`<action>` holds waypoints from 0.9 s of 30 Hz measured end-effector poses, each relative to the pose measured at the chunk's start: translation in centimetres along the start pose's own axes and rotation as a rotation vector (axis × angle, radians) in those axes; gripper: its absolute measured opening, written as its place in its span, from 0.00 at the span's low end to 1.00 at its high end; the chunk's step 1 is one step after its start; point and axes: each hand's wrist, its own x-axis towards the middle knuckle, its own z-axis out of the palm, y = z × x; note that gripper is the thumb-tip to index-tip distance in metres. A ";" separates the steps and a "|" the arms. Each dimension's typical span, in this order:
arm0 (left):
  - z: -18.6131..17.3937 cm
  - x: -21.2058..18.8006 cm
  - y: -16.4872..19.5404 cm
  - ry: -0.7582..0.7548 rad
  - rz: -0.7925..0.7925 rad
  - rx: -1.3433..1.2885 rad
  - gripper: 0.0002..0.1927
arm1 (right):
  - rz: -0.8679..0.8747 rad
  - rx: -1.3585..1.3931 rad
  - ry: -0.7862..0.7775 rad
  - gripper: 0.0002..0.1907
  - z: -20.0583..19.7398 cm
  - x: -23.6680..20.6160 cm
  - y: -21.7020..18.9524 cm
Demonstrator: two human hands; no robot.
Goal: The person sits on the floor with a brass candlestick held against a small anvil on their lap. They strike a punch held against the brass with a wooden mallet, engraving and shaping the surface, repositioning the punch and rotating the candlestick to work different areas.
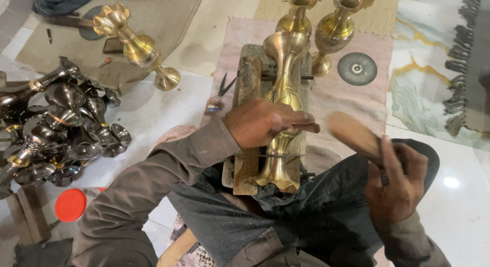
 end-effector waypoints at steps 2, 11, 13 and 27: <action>-0.2 0.0 0.2 0.013 0.042 0.031 0.26 | 0.081 0.247 0.121 0.34 0.4 -0.3 0.1; -0.3 -0.7 -0.1 0.001 0.043 -0.011 0.23 | -0.010 0.070 0.083 0.33 1.4 -1.9 2.1; -0.2 -0.8 -0.2 0.011 0.072 0.018 0.28 | -0.032 0.098 0.087 0.33 1.6 -2.2 2.4; -0.4 -1.1 0.7 0.021 -0.006 -0.018 0.29 | -0.043 0.115 0.124 0.27 0.3 0.4 -1.1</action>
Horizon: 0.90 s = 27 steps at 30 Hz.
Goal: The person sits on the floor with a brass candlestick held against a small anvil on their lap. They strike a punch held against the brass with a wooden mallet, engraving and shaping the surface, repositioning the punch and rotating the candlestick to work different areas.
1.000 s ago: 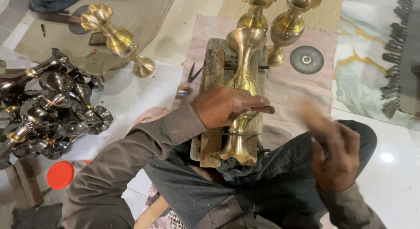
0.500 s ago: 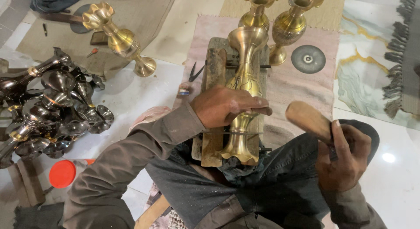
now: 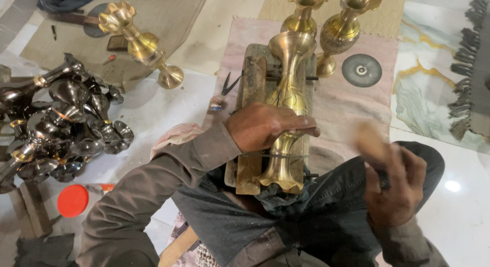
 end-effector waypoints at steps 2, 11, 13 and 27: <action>0.2 0.1 0.0 -0.099 -0.086 0.037 0.27 | -0.060 -0.228 -0.150 0.25 -0.5 0.2 -0.2; 0.0 0.1 -0.1 0.036 0.126 0.063 0.33 | 0.105 0.191 0.055 0.30 0.0 -0.5 0.3; -0.3 0.1 0.1 -0.086 0.026 0.089 0.29 | -0.039 -0.105 -0.078 0.28 -0.1 -0.9 0.6; -0.1 -0.7 -0.6 -0.030 0.125 0.083 0.31 | -0.106 0.016 0.028 0.25 1.0 -4.5 3.5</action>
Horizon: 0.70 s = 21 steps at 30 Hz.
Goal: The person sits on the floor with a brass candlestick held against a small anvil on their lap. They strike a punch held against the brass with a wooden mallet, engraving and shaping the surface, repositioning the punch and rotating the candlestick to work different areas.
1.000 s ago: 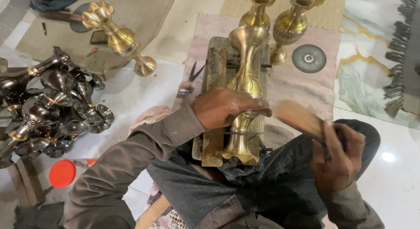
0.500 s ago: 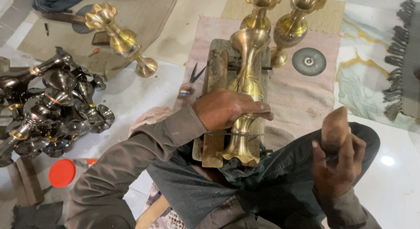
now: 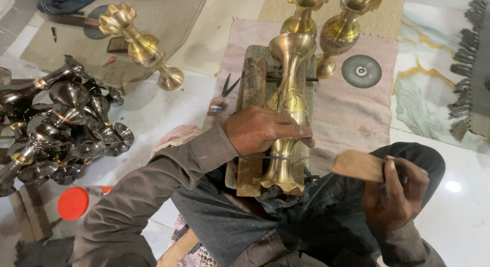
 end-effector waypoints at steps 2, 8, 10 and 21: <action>0.2 0.0 0.0 -0.004 -0.022 0.005 0.31 | -0.022 -0.008 0.024 0.25 0.3 0.1 0.2; -0.3 -0.2 0.4 0.015 -0.001 0.025 0.34 | -0.046 -0.115 -0.068 0.21 0.6 1.4 -0.4; -0.4 -0.1 0.4 -0.027 -0.025 0.045 0.36 | 0.005 -0.048 -0.006 0.23 0.6 1.8 -1.0; -0.1 0.4 0.5 -0.040 -0.030 0.027 0.35 | 0.038 -0.125 -0.084 0.23 -0.7 3.1 -2.4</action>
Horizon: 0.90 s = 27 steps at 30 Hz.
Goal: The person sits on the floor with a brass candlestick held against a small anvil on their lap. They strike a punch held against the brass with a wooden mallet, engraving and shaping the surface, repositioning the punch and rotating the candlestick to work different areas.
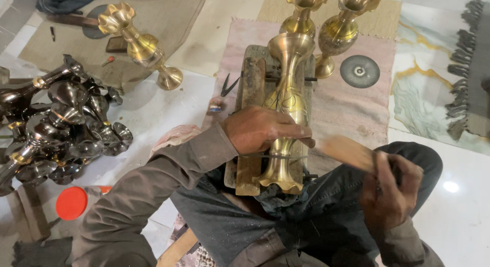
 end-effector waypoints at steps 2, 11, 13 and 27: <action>-0.1 -0.1 0.0 0.022 -0.004 0.032 0.34 | 0.024 0.249 0.122 0.26 0.2 -0.1 -0.2; -0.5 -0.2 0.1 0.017 0.042 0.017 0.29 | -0.068 -0.080 -0.045 0.20 0.7 -0.8 0.4; -0.2 -0.4 0.0 -0.022 -0.006 0.024 0.31 | -0.004 0.194 0.125 0.21 0.9 -0.8 0.5; 2.9 -2.4 0.9 0.542 -0.375 -0.769 0.22 | 0.063 0.032 -0.240 0.33 2.3 -0.7 2.1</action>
